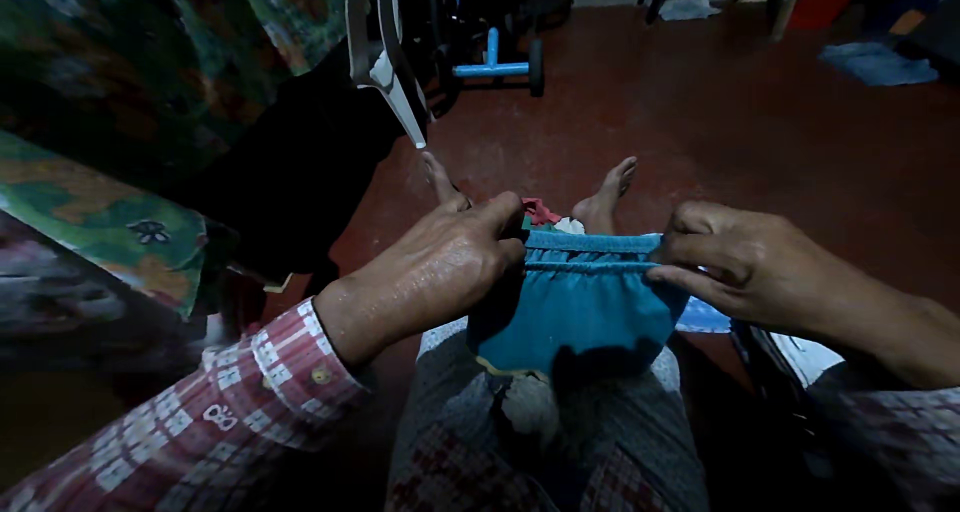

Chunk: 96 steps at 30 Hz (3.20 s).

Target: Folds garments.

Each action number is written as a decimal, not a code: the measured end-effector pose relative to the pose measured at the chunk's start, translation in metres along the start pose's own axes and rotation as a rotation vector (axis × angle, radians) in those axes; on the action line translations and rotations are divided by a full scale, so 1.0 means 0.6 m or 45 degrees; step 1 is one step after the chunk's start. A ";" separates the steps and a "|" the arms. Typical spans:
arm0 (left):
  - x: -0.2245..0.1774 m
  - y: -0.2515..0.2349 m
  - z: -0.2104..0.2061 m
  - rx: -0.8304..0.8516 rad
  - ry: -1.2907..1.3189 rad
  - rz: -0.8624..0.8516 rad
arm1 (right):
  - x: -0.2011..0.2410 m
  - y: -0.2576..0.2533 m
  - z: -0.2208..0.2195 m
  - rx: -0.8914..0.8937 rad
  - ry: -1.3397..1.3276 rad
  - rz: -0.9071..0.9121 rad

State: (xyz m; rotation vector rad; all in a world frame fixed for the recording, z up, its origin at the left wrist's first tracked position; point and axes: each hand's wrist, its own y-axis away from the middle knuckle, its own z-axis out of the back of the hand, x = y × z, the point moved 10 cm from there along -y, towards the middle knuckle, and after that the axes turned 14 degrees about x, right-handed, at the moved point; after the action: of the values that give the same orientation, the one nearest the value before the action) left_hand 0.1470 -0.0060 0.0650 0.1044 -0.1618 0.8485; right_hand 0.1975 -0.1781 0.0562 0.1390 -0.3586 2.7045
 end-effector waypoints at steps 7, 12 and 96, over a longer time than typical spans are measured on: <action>-0.007 -0.010 -0.015 0.056 -0.017 0.016 | 0.009 -0.007 -0.011 0.012 0.101 -0.039; 0.007 -0.017 -0.012 0.063 -0.035 0.010 | 0.012 -0.015 -0.024 0.095 0.170 -0.027; -0.011 -0.076 0.004 -0.117 0.617 0.247 | -0.036 -0.011 -0.047 -0.074 -0.832 -0.410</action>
State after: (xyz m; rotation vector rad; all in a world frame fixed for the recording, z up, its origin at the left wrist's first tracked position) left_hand 0.1770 -0.0414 0.0651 -0.2065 0.2480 1.0344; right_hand 0.2185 -0.1730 0.0273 0.9825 -0.5429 2.2627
